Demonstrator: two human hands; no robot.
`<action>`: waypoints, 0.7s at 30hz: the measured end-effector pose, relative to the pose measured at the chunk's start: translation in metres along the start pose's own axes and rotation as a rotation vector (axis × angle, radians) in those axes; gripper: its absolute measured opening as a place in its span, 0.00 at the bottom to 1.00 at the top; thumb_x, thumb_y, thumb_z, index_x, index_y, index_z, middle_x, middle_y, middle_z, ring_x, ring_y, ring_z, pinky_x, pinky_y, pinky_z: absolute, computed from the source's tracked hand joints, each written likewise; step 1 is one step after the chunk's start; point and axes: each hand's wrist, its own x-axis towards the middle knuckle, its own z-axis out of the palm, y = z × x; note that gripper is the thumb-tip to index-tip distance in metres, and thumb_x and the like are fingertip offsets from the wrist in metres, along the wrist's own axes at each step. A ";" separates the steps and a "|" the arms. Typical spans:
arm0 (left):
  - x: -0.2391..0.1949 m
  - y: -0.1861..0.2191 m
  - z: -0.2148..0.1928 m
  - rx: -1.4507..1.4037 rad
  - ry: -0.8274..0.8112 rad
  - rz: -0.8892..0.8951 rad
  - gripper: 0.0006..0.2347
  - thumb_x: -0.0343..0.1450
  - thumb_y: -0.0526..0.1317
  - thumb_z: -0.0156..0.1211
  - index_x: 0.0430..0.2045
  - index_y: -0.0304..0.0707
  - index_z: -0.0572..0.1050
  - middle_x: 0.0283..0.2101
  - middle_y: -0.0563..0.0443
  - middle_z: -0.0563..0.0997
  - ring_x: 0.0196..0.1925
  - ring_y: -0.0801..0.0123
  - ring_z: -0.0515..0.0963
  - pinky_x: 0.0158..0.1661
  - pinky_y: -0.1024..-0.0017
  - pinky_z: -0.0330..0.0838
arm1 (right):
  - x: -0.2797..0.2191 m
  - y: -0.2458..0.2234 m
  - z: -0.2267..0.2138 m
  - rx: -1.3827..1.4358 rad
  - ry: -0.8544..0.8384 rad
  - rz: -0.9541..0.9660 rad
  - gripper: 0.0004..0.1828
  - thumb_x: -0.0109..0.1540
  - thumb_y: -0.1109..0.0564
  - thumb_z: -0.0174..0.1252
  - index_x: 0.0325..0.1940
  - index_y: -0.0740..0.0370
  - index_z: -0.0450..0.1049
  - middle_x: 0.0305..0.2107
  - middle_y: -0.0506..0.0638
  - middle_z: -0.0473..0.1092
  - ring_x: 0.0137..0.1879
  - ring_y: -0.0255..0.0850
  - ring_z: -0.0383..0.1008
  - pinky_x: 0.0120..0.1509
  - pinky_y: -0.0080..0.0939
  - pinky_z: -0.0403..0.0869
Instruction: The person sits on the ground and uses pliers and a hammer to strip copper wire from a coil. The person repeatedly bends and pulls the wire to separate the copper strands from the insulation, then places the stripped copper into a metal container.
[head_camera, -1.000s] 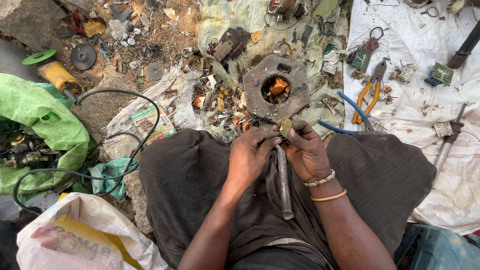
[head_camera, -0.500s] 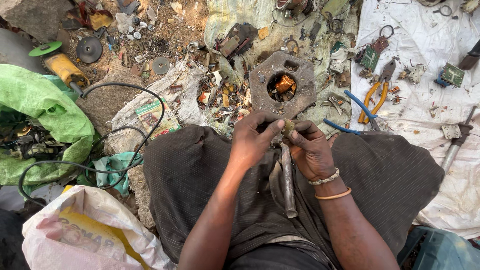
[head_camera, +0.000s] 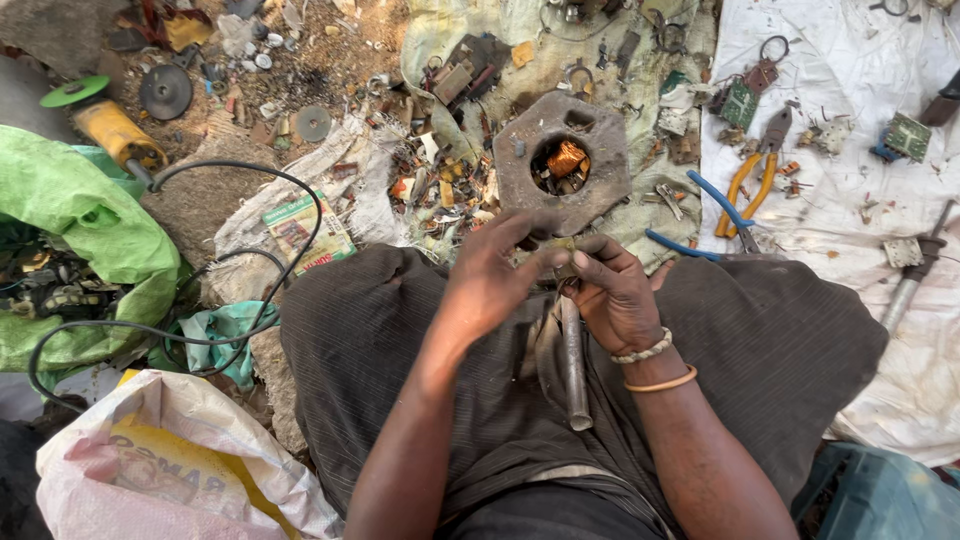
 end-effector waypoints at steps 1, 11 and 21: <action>0.003 -0.002 -0.003 0.028 -0.107 -0.029 0.08 0.73 0.43 0.64 0.39 0.40 0.82 0.43 0.50 0.85 0.42 0.67 0.86 0.41 0.71 0.84 | -0.001 -0.001 -0.001 -0.014 -0.001 0.008 0.07 0.65 0.61 0.66 0.47 0.59 0.77 0.41 0.46 0.77 0.47 0.35 0.76 0.47 0.38 0.74; -0.015 -0.048 -0.016 -0.003 -0.081 -0.223 0.07 0.70 0.40 0.68 0.36 0.37 0.84 0.42 0.49 0.84 0.41 0.68 0.84 0.39 0.68 0.80 | 0.002 -0.018 0.036 -0.376 0.035 0.063 0.13 0.61 0.55 0.66 0.49 0.59 0.79 0.39 0.46 0.79 0.42 0.33 0.78 0.41 0.34 0.79; -0.018 -0.118 -0.028 -0.838 0.073 -0.153 0.03 0.75 0.36 0.64 0.37 0.37 0.77 0.60 0.39 0.79 0.65 0.57 0.78 0.65 0.59 0.76 | 0.092 -0.167 -0.057 -2.058 0.334 0.117 0.18 0.67 0.47 0.59 0.58 0.56 0.77 0.48 0.55 0.78 0.51 0.51 0.78 0.61 0.56 0.75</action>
